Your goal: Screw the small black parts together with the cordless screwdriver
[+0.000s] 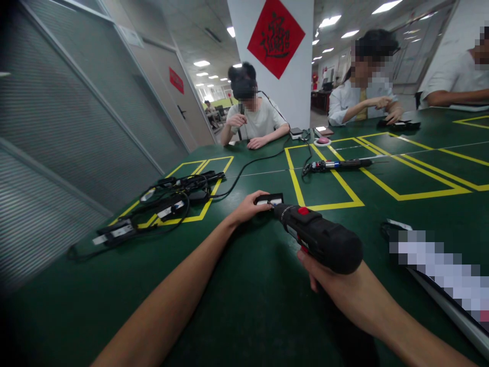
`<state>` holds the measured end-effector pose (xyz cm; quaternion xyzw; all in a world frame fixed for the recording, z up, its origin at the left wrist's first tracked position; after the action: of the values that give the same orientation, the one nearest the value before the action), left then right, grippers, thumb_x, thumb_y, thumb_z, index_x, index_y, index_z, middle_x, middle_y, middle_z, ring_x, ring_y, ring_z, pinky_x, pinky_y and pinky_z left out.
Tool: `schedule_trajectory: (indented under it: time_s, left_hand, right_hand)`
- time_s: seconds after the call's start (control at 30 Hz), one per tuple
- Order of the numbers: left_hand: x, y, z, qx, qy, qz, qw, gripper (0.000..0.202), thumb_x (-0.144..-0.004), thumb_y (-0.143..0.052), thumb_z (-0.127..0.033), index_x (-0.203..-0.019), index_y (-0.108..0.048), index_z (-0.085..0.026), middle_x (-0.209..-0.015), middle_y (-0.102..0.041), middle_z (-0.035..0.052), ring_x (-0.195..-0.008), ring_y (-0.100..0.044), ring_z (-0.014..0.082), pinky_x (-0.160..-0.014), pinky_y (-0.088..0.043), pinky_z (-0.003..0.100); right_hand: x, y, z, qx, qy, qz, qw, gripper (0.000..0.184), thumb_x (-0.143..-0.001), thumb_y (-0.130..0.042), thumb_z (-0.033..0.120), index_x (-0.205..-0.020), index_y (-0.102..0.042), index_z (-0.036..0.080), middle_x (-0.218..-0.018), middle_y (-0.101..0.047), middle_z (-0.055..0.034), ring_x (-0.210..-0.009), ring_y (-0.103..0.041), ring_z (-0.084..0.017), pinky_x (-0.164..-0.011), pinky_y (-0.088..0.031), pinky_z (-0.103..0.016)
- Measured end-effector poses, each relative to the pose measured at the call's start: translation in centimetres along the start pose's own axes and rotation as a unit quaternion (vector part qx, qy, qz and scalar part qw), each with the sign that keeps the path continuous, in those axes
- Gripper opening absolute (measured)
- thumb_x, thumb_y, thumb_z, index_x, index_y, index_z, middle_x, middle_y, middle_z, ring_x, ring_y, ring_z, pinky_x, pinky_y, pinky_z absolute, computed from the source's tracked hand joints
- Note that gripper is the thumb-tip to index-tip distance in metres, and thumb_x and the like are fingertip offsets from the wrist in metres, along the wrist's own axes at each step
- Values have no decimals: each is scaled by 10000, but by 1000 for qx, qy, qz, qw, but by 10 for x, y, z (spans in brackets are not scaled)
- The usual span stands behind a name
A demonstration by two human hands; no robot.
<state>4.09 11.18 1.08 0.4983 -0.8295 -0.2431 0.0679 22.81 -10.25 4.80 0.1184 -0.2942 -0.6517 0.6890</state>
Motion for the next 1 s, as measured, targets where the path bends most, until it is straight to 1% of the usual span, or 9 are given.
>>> schedule_trajectory:
  time_s: [0.2, 0.4, 0.53, 0.6, 0.73, 0.83, 1.0]
  left_hand:
    - [0, 0, -1, 3, -6, 1, 1000, 518, -704, -701, -419, -1134, -581, -157, -947, -650, 32, -768, -577, 131, -670, -438, 228]
    - [-1, 0, -1, -5, -5, 0, 1000, 524, -696, -706, -418, -1135, -584, -159, -955, -654, 32, -789, -586, 140, -695, -453, 239]
    - [0, 0, 0, 1, -5, 1, 1000, 533, -703, -703, -417, -1150, -576, -157, -1007, -654, 46, -819, -599, 144, -726, -466, 250]
    - [0, 0, 0, 0, -2, 1, 1000, 531, -708, -699, -410, -1156, -572, -154, -1026, -654, 52, -832, -603, 148, -737, -471, 256]
    - [1, -1, -2, -3, -5, 6, 1000, 527, -709, -700, -404, -1153, -575, -149, -1005, -660, 50, -832, -606, 151, -741, -474, 262]
    - [1, 0, -4, 4, -11, 4, 1000, 530, -703, -708, -394, -1152, -578, -145, -1001, -662, 50, -844, -609, 155, -762, -477, 271]
    - [1, 0, -3, -6, -9, 1, 1000, 527, -706, -705, -397, -1151, -577, -146, -1026, -658, 55, -863, -608, 157, -776, -480, 275]
  right_hand:
    - [0, -2, -2, -9, -21, 6, 1000, 514, -818, -484, 644, -542, -607, 229, -555, -547, 4, -491, -472, -130, -452, -344, -275]
    - [0, 0, 1, 4, -12, 6, 1000, 512, -836, -474, 626, -547, -608, 226, -566, -567, 0, -518, -499, -144, -513, -390, -302]
    - [0, 2, 11, 7, 29, -2, 1000, 501, -868, -469, 566, -529, -585, 216, -654, -607, -23, -613, -552, -170, -613, -435, -336]
    - [1, 3, 12, 5, 28, -10, 1000, 488, -864, -478, 554, -525, -579, 218, -631, -598, -22, -601, -549, -172, -591, -432, -334]
    - [3, 4, 9, 3, -3, -23, 1000, 479, -843, -484, 574, -532, -578, 222, -543, -552, -4, -503, -498, -149, -482, -389, -299]
    - [4, 1, 11, 2, -4, -12, 1000, 466, -842, -487, 562, -539, -576, 219, -534, -544, 2, -483, -482, -137, -477, -382, -290]
    - [4, 2, 14, -1, 9, -29, 1000, 491, -833, -483, 591, -511, -546, 225, -556, -546, -9, -525, -503, -154, -489, -391, -294]
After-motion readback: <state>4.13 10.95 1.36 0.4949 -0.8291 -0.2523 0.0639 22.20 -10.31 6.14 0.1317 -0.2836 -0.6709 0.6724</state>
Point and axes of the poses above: each hand's wrist, its own x-axis away from the middle knuckle, its own y-axis out of the back of the hand, z = x × y, the point moved 9 cm from there along -x, towards the middle knuckle
